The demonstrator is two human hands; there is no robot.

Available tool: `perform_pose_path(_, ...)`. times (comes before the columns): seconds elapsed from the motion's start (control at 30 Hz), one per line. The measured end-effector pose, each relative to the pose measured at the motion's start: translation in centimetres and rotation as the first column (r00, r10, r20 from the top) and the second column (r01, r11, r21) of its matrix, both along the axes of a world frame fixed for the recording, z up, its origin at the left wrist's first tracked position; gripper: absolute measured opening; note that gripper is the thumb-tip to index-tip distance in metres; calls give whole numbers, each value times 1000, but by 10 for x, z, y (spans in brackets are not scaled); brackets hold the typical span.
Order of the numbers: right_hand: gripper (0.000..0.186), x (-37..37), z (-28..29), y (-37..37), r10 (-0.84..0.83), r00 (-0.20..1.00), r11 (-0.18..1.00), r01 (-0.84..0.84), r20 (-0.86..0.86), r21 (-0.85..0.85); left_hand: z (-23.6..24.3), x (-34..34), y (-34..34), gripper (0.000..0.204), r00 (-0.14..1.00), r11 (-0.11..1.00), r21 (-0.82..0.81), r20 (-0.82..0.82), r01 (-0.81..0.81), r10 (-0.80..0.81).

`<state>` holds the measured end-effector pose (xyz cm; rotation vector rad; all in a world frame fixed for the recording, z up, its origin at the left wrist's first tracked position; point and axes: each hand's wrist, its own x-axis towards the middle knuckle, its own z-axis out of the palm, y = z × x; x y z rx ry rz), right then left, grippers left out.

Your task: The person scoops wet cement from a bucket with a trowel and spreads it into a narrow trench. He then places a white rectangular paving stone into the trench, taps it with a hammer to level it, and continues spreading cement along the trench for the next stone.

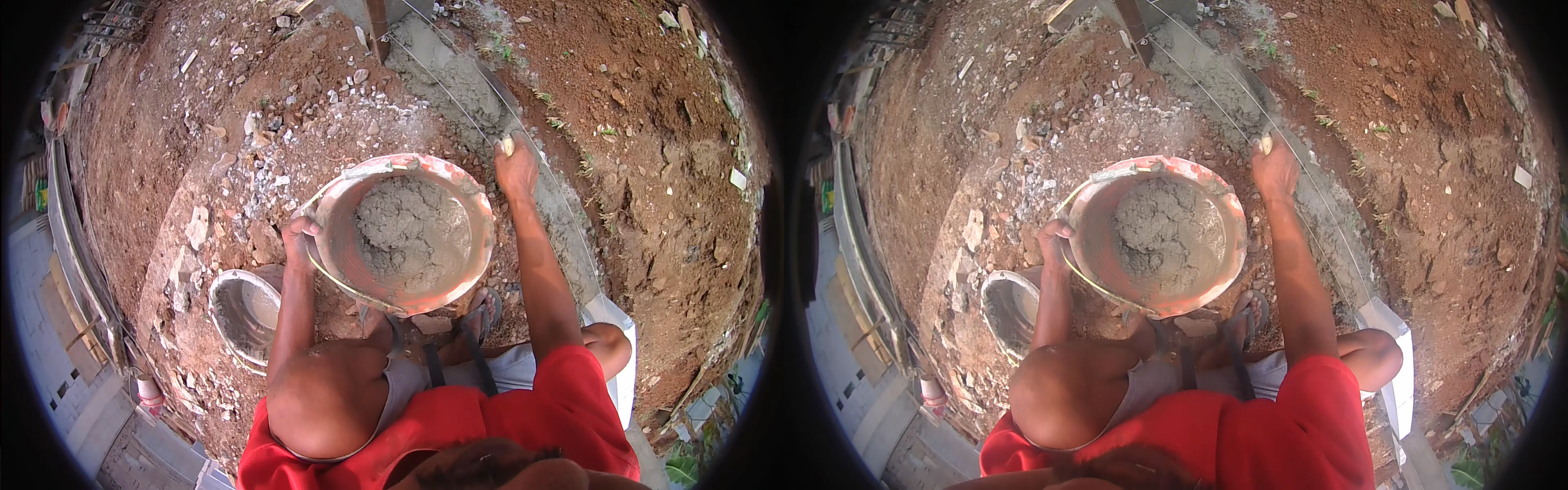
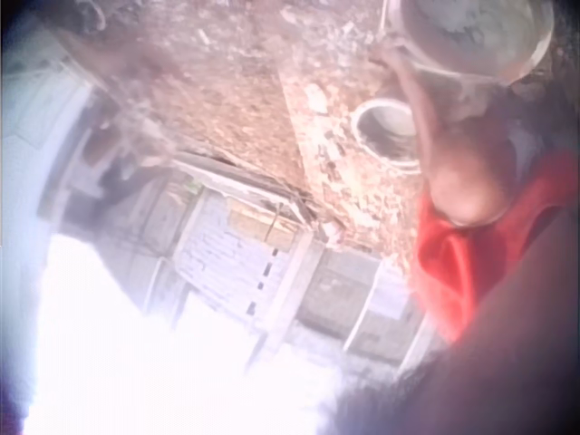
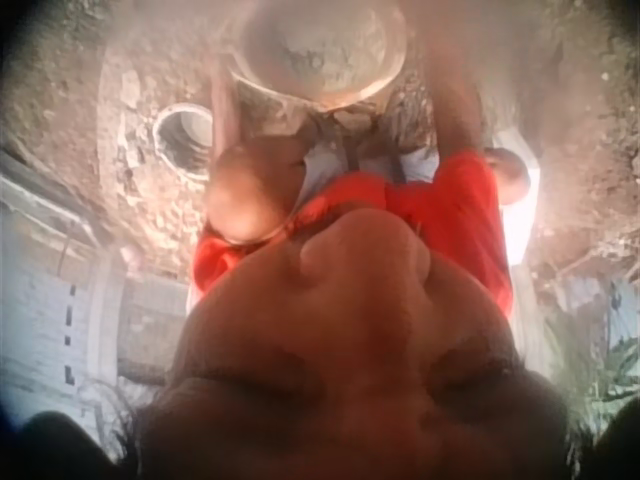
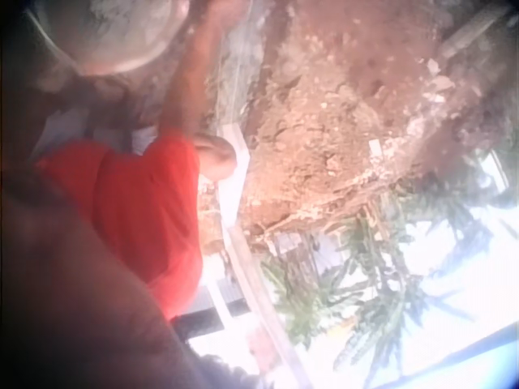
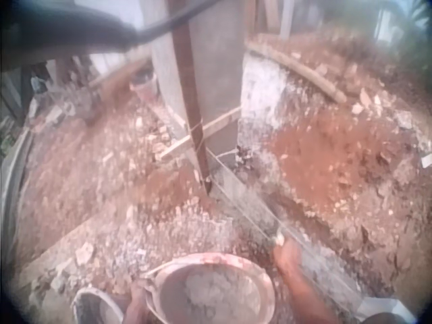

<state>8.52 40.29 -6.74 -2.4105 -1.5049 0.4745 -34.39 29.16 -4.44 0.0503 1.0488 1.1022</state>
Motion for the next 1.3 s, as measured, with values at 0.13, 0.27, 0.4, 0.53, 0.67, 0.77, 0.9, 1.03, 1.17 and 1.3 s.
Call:
perform_pose_path(0.13,45,40,11,-2,-219,835,976,185,-506,-116,-6,-9,-6,76,999,1000,6,-17,30,-30)
perform_pose_path(0.27,43,32,57,16,-457,558,863,89,-693,-498,14,7,3,67,999,1000,-14,26,-27,27)
perform_pose_path(0.4,48,15,43,42,-229,824,862,-76,-518,-501,-9,-10,-4,56,1000,1000,29,-25,10,-9)
perform_pose_path(0.53,62,35,26,43,-42,942,873,-128,-334,-470,10,9,8,50,999,999,38,53,-12,10)
perform_pose_path(0.67,72,60,12,0,96,988,923,-133,-119,-360,-22,-12,2,72,994,996,85,101,26,-34)
perform_pose_path(0.77,72,87,11,-38,16,996,910,-51,-89,-412,-20,0,5,61,994,997,73,103,32,-39)
perform_pose_path(0.9,58,62,108,-94,-413,804,808,107,-427,-579,3,3,5,61,991,998,41,123,40,-44)
perform_pose_path(1.03,46,43,199,-175,-487,524,839,60,-699,-540,15,9,7,55,995,999,32,88,33,-36)
perform_pose_path(1.17,42,22,251,-204,-154,791,874,-170,-593,-454,46,46,13,42,980,975,123,45,186,-193)
perform_pose_path(1.3,35,-22,188,-188,294,952,904,-307,-88,-297,52,62,14,26,818,745,371,-83,555,-569)
